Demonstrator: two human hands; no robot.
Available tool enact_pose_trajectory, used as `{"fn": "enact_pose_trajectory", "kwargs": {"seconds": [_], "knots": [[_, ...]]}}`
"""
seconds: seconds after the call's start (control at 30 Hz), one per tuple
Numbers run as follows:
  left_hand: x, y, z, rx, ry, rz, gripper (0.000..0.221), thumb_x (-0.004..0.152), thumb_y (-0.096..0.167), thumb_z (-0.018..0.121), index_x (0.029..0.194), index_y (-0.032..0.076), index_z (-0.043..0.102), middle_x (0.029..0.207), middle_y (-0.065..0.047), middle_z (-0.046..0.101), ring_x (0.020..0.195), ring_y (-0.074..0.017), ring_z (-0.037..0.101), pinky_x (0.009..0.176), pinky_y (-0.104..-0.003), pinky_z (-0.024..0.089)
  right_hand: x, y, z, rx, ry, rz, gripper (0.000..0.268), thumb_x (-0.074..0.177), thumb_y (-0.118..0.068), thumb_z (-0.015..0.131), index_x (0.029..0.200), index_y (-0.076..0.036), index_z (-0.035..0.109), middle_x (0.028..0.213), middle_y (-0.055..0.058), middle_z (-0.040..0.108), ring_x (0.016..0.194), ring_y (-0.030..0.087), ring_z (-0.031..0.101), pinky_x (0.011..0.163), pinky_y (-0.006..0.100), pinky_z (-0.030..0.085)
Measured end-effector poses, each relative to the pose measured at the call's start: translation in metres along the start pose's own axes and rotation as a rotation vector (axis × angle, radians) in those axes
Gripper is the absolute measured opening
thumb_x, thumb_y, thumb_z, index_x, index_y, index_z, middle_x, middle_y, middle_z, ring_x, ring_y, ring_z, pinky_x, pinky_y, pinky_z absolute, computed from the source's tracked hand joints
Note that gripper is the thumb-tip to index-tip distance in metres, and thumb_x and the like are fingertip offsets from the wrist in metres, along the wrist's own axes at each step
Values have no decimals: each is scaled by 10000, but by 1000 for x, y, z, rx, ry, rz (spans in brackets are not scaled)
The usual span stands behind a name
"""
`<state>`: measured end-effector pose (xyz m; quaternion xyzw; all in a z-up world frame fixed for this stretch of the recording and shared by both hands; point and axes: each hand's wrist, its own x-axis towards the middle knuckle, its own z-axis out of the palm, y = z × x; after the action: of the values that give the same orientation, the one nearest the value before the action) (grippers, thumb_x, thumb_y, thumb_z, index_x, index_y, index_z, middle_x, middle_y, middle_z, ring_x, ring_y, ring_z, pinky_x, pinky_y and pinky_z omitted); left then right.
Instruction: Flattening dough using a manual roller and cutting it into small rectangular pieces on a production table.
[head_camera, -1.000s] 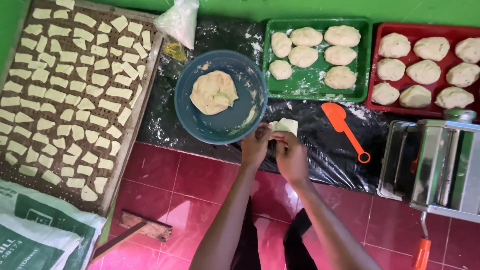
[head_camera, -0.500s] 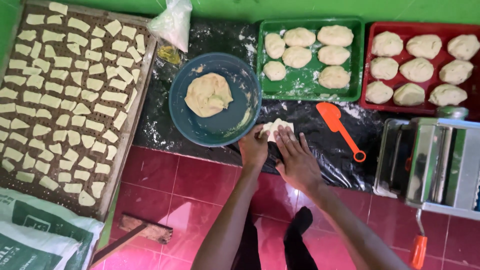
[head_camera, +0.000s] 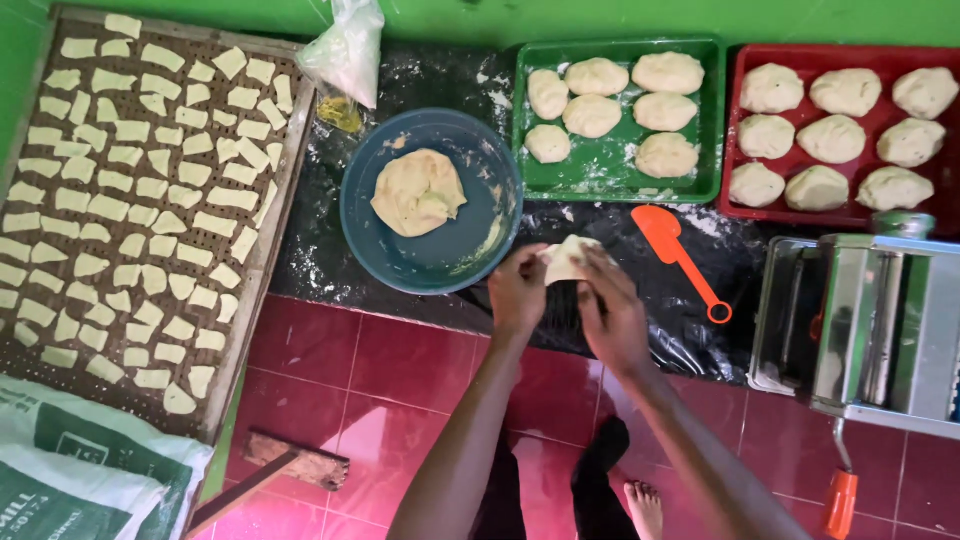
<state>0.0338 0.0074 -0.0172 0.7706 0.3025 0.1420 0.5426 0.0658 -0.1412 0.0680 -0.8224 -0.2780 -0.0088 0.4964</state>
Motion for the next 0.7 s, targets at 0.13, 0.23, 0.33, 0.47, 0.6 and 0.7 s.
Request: {"fn": "enact_pose_trajectory", "kwargs": {"seconds": [0.13,0.23,0.33,0.47,0.6,0.7], "knots": [[-5,31,-4,-12,-66,-58,218,952,205,699,1137,106,757,913,-81,778,794,-191,747,740,-321,573,-10,14,1,31,64,72,337,1005,18,543,1319,-33,654,1418,224,630,1353,388,599,1134,447,469],[-6,28,-1,134,-154,-54,373,847,231,828,1174,85,724,930,-134,755,839,-235,721,761,-352,552,-14,25,-1,-38,27,62,354,991,11,536,1316,-30,668,1381,212,649,1296,364,629,1085,418,505],[-8,12,3,107,-128,-64,358,854,155,754,1204,98,706,991,-116,771,869,-220,745,794,-347,575,-16,30,-2,182,61,262,294,1035,-4,524,1302,-13,647,1327,170,698,1236,352,680,1048,416,513],[-12,22,-8,116,-79,51,311,893,102,727,1204,98,721,1030,-141,756,889,-255,743,773,-359,579,-3,29,-6,15,170,199,284,991,-12,568,1266,-21,641,1329,175,647,1152,374,641,1007,443,505],[-15,52,-17,14,-100,-17,368,898,64,679,1263,104,668,1009,-136,721,842,-269,728,710,-344,591,16,17,-16,-376,-98,-149,380,908,-87,685,1287,-70,678,1253,120,674,1160,340,602,1011,473,462],[-15,50,-22,82,-95,135,247,919,36,670,1162,63,706,1037,-150,709,853,-288,720,726,-350,598,24,25,-17,-429,-207,-145,369,896,-164,719,1257,-93,686,1244,81,684,1118,317,607,969,462,465]]}}
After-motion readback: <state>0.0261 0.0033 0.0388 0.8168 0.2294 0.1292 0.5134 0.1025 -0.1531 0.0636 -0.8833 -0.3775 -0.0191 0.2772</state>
